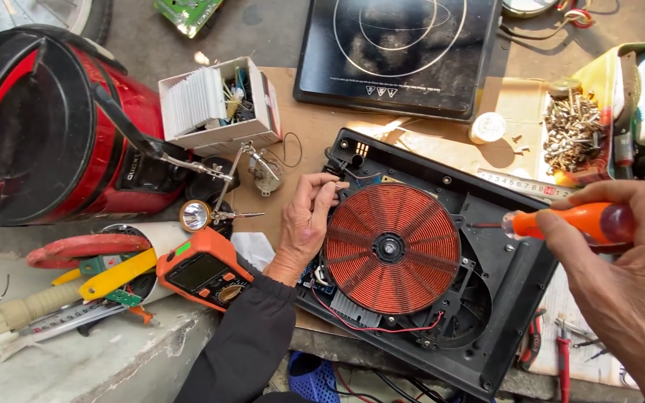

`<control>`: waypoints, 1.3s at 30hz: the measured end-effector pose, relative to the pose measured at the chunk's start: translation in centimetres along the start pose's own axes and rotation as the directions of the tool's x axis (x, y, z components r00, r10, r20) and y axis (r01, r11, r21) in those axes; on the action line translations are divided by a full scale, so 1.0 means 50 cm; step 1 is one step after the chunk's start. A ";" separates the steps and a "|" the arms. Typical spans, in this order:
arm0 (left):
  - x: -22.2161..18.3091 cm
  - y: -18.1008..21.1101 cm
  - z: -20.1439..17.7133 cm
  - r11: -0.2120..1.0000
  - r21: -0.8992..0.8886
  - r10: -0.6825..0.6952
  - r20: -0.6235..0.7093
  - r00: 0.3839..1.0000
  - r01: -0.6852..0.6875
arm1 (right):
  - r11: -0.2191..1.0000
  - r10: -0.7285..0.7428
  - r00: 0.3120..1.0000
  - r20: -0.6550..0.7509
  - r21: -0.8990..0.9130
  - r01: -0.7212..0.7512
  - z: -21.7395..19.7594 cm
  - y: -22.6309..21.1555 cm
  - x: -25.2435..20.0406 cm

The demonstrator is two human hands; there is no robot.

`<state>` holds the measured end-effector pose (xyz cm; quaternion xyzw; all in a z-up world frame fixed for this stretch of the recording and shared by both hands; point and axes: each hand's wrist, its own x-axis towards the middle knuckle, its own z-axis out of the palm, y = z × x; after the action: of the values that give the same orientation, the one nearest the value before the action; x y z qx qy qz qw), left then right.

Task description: Securing an induction coil into the housing of an induction cooker using a screwdriver.

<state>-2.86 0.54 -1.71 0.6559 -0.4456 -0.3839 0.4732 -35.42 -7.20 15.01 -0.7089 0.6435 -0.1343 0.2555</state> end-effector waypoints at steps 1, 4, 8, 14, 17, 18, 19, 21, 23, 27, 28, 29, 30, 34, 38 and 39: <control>0.001 -0.002 -0.001 1.000 0.003 0.002 -0.005 1.000 -0.002 | 1.000 -0.005 1.000 0.000 0.003 0.005 0.004 0.010 -0.001; 0.001 -0.006 0.000 1.000 -0.014 0.002 -0.010 1.000 -0.002 | 0.998 -0.063 0.998 -0.006 -0.023 0.063 0.013 0.036 -0.002; 0.004 -0.002 0.004 1.000 -0.022 -0.005 -0.023 1.000 0.004 | 0.984 0.151 0.984 0.092 0.077 -0.159 -0.003 -0.036 0.014; 0.005 0.004 0.005 0.999 0.017 -0.026 -0.029 0.999 0.027 | 0.961 0.271 0.939 0.212 -0.014 -0.274 0.015 -0.058 0.034; 0.009 0.015 0.003 0.997 0.057 -0.054 -0.030 0.998 0.056 | 0.972 0.235 0.942 0.241 -0.052 -0.229 0.016 -0.066 0.041; 0.004 0.016 0.003 0.994 0.069 -0.081 -0.028 0.996 0.083 | 0.976 0.217 0.943 0.254 -0.065 -0.207 0.018 -0.068 0.039; -0.001 0.020 0.004 0.991 0.069 -0.116 -0.020 0.993 0.118 | 0.972 0.236 0.930 0.280 -0.079 -0.223 0.018 -0.060 0.031; 0.003 0.024 0.003 0.997 0.073 -0.032 -0.035 0.999 0.034 | 0.995 0.081 0.961 0.266 -0.074 -0.064 0.022 -0.047 0.026; 0.001 0.020 0.004 0.996 0.086 -0.020 -0.039 0.999 0.023 | 1.000 0.025 0.971 0.240 -0.021 -0.020 0.022 -0.048 0.013; -0.001 0.021 0.002 0.992 0.117 0.057 -0.030 0.998 -0.053 | 0.978 -0.191 0.970 0.151 0.115 0.174 0.005 -0.047 -0.003; -0.003 0.019 0.003 0.992 0.116 0.055 -0.032 0.998 -0.051 | 0.978 -0.191 0.969 0.154 0.114 0.175 -0.001 -0.054 -0.008; -0.003 0.018 0.004 0.989 0.135 0.068 -0.035 0.997 -0.063 | 0.967 -0.202 0.967 0.156 0.185 0.173 -0.007 -0.062 -0.013; -0.005 0.017 0.004 0.985 0.154 0.081 -0.039 0.996 -0.075 | 0.952 -0.214 0.964 0.158 0.255 0.170 -0.013 -0.069 -0.019; -0.010 0.026 0.002 0.979 0.154 0.139 -0.046 0.989 -0.130 | 0.935 -0.332 0.942 0.055 -0.111 0.336 -0.026 -0.071 -0.083; -0.013 0.014 0.003 0.985 0.126 0.128 -0.072 0.989 -0.118 | 0.961 -0.247 0.968 0.031 -0.120 0.249 -0.058 -0.139 -0.172; -0.011 0.011 0.001 0.983 0.132 0.139 -0.081 0.987 -0.128 | 0.971 -0.215 0.976 0.026 -0.100 0.217 -0.064 -0.152 -0.199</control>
<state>-3.22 0.98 -1.17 0.6699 -0.4902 -0.2922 0.4749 -32.02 2.25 23.11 -0.7878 0.5666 -0.1229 0.2078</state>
